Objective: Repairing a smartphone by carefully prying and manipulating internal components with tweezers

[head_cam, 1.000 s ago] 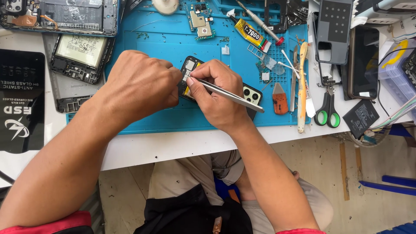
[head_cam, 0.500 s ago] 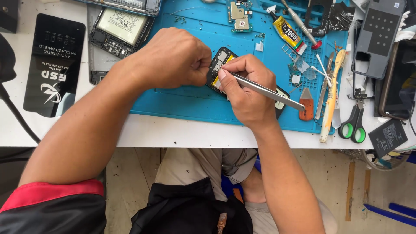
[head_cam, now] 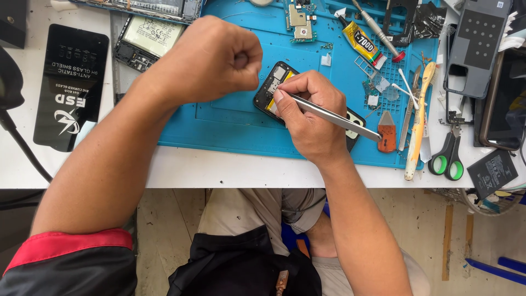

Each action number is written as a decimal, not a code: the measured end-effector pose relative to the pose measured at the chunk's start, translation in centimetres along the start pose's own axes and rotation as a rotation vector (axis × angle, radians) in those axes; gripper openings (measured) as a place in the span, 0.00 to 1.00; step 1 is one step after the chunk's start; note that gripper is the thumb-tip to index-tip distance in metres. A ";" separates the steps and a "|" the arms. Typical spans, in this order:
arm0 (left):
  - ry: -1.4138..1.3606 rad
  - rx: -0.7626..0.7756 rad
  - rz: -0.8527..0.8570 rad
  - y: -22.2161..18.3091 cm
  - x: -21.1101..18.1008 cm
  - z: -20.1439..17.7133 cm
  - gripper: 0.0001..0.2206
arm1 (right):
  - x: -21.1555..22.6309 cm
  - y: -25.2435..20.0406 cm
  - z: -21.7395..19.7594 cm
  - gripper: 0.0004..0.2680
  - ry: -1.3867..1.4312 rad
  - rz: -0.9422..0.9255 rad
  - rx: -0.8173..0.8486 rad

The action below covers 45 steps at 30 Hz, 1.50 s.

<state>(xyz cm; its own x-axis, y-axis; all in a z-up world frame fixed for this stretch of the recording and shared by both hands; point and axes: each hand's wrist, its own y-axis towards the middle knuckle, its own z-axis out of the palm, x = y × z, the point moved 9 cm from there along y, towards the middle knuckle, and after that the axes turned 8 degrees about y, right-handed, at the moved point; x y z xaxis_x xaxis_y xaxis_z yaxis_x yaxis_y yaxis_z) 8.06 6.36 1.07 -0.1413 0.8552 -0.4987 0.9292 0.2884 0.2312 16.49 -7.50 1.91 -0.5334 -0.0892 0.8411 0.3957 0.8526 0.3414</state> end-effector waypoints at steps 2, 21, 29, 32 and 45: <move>0.019 -0.017 -0.009 -0.1 -0.2 -0.3 0.03 | -0.1 0.0 0.0 0.03 0.014 0.005 -0.006; -0.196 1.033 -0.046 -4.9 -6.3 3.1 0.02 | -0.8 -0.2 0.0 0.04 0.152 0.071 -0.041; -0.465 0.830 0.180 -3.8 -7.6 1.1 0.09 | -0.7 -0.3 -0.2 0.05 0.098 0.036 -0.042; -0.130 0.554 -0.050 -2.0 -3.9 1.2 0.07 | -0.6 -0.3 -0.1 0.04 0.132 0.045 -0.039; 0.576 0.225 0.026 -1.6 -3.4 3.4 0.10 | -0.7 -0.2 -0.2 0.03 0.155 0.062 -0.046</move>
<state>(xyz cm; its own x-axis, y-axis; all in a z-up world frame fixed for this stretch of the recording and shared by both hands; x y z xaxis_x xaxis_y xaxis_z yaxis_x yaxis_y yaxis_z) 8.25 1.48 -0.44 -0.2206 0.9741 0.0505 0.9753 0.2197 0.0238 16.93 -7.70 1.33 -0.3871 -0.1186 0.9144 0.4597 0.8348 0.3029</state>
